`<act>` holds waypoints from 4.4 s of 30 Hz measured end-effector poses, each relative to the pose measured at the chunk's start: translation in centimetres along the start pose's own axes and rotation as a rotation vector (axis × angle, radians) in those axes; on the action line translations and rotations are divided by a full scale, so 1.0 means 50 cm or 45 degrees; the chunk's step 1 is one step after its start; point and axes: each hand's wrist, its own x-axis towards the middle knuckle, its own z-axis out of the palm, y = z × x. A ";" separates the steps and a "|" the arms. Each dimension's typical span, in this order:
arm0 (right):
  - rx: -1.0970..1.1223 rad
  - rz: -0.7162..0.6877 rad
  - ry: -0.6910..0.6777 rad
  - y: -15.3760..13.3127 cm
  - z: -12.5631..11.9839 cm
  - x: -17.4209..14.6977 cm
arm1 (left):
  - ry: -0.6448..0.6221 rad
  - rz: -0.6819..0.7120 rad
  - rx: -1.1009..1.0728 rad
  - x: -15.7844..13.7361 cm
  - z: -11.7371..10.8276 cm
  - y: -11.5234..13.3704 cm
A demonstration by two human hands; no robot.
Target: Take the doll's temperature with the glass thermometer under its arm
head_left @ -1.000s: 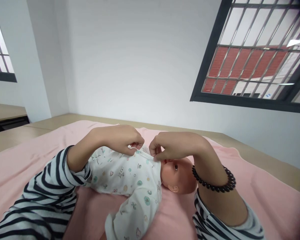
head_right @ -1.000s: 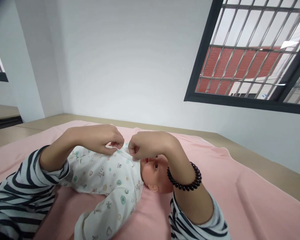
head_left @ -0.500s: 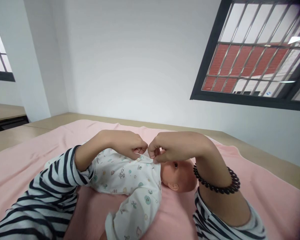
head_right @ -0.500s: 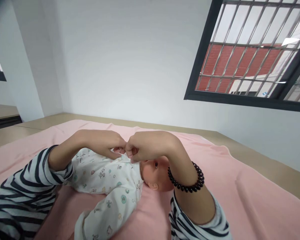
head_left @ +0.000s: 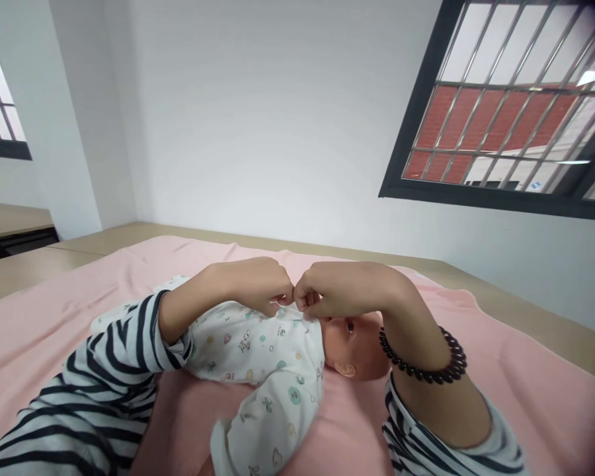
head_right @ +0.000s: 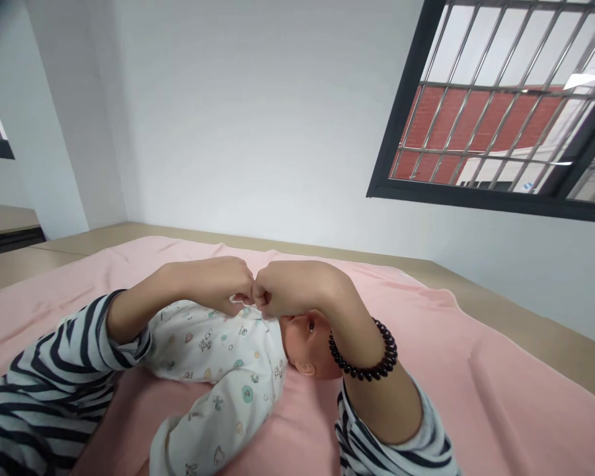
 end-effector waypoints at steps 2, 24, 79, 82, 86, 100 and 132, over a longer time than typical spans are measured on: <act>0.001 0.019 -0.022 0.001 0.001 0.005 | -0.063 0.060 -0.077 0.004 0.011 -0.001; 0.058 0.093 0.001 0.002 -0.003 -0.014 | -0.103 0.017 0.376 -0.006 -0.006 0.037; 0.084 0.040 0.045 0.007 -0.009 -0.037 | -0.518 -0.455 -0.038 -0.025 -0.026 0.026; 0.077 0.043 0.045 0.007 -0.010 -0.037 | -0.444 -0.392 0.030 -0.035 -0.030 0.030; 0.081 0.037 0.049 0.009 -0.009 -0.038 | -0.326 -0.423 -0.001 -0.059 -0.041 0.026; 0.079 0.043 0.046 0.014 -0.009 -0.037 | -0.464 -0.501 -0.036 -0.039 -0.041 0.029; 0.109 0.129 0.018 0.016 -0.009 -0.035 | -0.359 -0.440 -0.270 -0.133 -0.103 -0.007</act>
